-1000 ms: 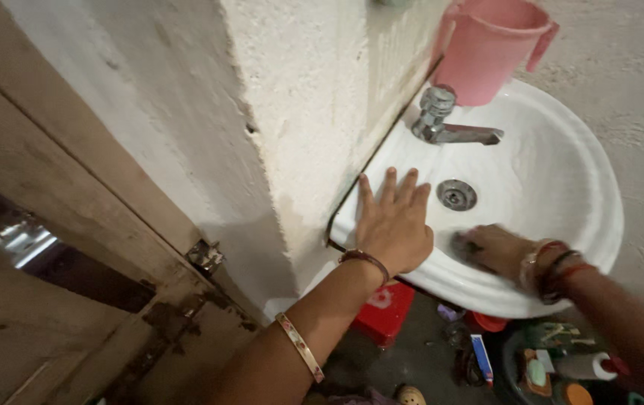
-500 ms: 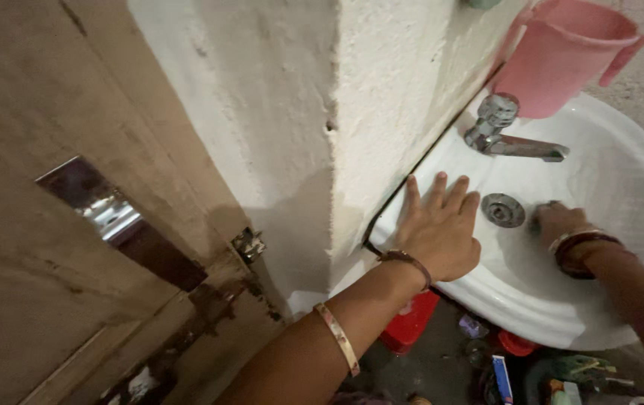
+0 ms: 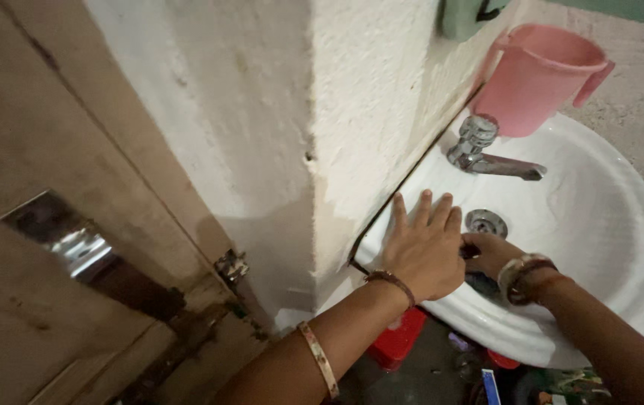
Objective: The person scrubs a white bathroom sink with a steel wool pad, repeatedly rinsing the pad under the tap and wiping the basin and faucet. A pink plastic jug is moved aside and then returned to the sink area during the cleaning.
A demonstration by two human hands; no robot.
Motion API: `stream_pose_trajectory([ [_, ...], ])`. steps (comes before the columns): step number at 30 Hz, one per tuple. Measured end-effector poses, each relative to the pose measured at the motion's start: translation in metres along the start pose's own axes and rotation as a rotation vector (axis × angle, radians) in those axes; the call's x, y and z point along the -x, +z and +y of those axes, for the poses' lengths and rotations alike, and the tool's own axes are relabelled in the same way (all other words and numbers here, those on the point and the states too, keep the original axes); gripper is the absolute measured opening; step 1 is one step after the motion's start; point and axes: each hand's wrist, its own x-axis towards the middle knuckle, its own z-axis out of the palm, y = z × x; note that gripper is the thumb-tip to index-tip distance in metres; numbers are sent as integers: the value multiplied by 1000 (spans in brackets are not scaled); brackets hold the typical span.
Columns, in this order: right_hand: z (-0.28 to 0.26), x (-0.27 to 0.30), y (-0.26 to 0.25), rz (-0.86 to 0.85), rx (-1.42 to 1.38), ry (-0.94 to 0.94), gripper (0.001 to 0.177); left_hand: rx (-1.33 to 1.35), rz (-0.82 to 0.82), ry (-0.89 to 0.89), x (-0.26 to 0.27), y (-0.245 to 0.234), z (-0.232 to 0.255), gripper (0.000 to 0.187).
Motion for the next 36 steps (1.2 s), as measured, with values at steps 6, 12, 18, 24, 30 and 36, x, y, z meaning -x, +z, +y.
stream_pose_trajectory([
  [6,39,-57,-6,312,153,5,39,25,-2,5,-1,0,0,77],
  [12,101,-121,-35,744,307,-123,39,18,9,-3,-1,-5,1,75],
  [18,110,-115,-30,314,190,8,41,30,25,8,-1,-6,-1,75],
  [24,118,-74,-36,311,355,-182,44,28,80,17,0,0,-4,71],
  [30,92,-86,-18,409,339,-10,31,16,74,6,0,4,-3,69],
  [36,81,-61,-34,209,527,50,50,-14,51,20,-1,1,-3,70],
])
